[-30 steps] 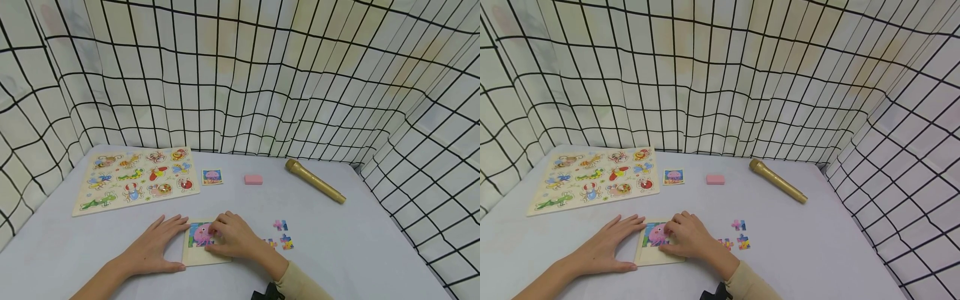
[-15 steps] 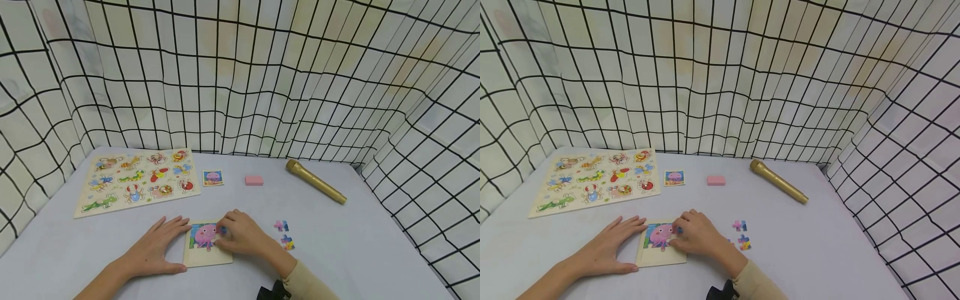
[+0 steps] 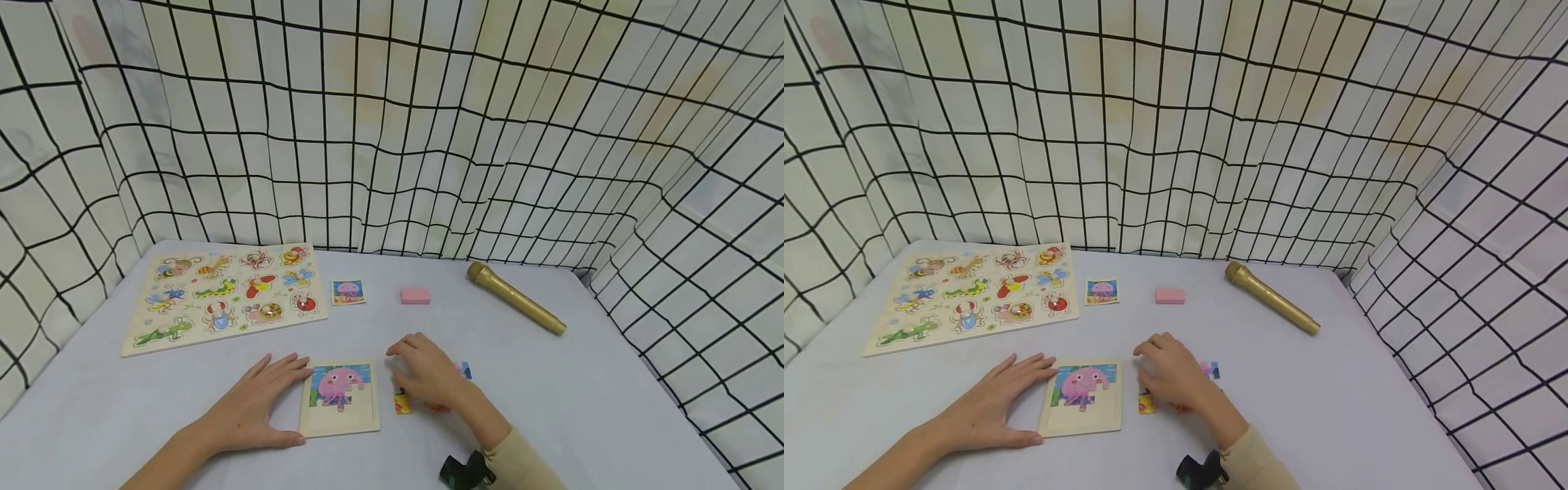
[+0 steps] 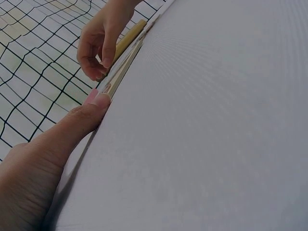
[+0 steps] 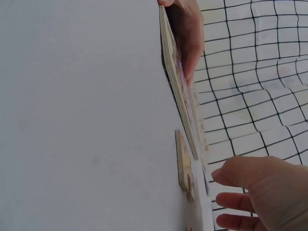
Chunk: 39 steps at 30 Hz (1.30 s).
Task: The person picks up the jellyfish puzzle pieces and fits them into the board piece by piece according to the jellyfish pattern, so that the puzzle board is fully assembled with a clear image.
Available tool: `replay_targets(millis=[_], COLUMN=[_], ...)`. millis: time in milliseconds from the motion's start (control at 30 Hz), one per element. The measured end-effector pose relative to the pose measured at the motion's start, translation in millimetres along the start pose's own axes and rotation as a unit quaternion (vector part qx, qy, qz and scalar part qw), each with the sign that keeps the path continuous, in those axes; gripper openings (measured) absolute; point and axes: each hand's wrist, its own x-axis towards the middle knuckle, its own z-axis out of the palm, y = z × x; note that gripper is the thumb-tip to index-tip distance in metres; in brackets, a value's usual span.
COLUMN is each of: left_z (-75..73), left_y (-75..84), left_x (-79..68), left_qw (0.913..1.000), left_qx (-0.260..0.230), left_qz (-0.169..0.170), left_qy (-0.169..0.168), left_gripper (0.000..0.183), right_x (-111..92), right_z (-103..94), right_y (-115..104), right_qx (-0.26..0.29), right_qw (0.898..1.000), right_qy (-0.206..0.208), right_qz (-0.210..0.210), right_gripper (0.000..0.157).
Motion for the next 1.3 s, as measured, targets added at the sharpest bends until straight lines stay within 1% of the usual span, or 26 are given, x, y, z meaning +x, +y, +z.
replay_targets(millis=[267, 400, 567, 700, 900, 967, 1100, 1300], left_z=[-0.2, 0.6, 0.3, 0.1, -0.1, -0.1, -0.2, -0.3], left_y=[-0.4, -0.9, -0.4, -0.1, 0.2, 0.2, 0.1, 0.3], left_x=[-0.2, -0.5, -0.3, -0.3, -0.1, 0.0, -0.1, -0.1], left_qw=[1.0, 1.0, 1.0, 1.0, 1.0, 1.0, 1.0, 0.9999], left_qx=[0.0, 0.002, 0.004, 0.003, 0.002, 0.003, 0.004, 0.0], left_qz=[0.001, 0.007, 0.005, 0.0, 0.002, 0.004, 0.007, 0.009], left_qy=[0.0, 0.005, 0.002, -0.001, 0.001, 0.001, 0.004, 0.009], left_gripper=[0.091, 0.091, 0.091, 0.091, 0.091, 0.091, 0.091, 0.09], right_x=[-15, -26, -41, -51, -63, -66, -72, -78], right_z=[-4.9, -8.7, -12.8, -15.7, -18.0, -18.6, -19.8, -20.1], right_y=[23, 33, 48, 57, 68, 71, 75, 77], right_qx=[-0.001, 0.014, 0.028, 0.04, 0.022, 0.016, 0.022, 0.001], right_qw=[1.0, 0.999, 0.997, 0.996, 0.995, 0.994, 0.993, 0.991], right_qy=[0.023, 0.038, 0.054, 0.053, 0.037, 0.036, 0.038, 0.042], right_qz=[0.012, 0.023, 0.038, 0.057, 0.093, 0.098, 0.108, 0.127], right_gripper=[0.029, 0.029, 0.029, 0.03, 0.032, 0.033, 0.034, 0.034])
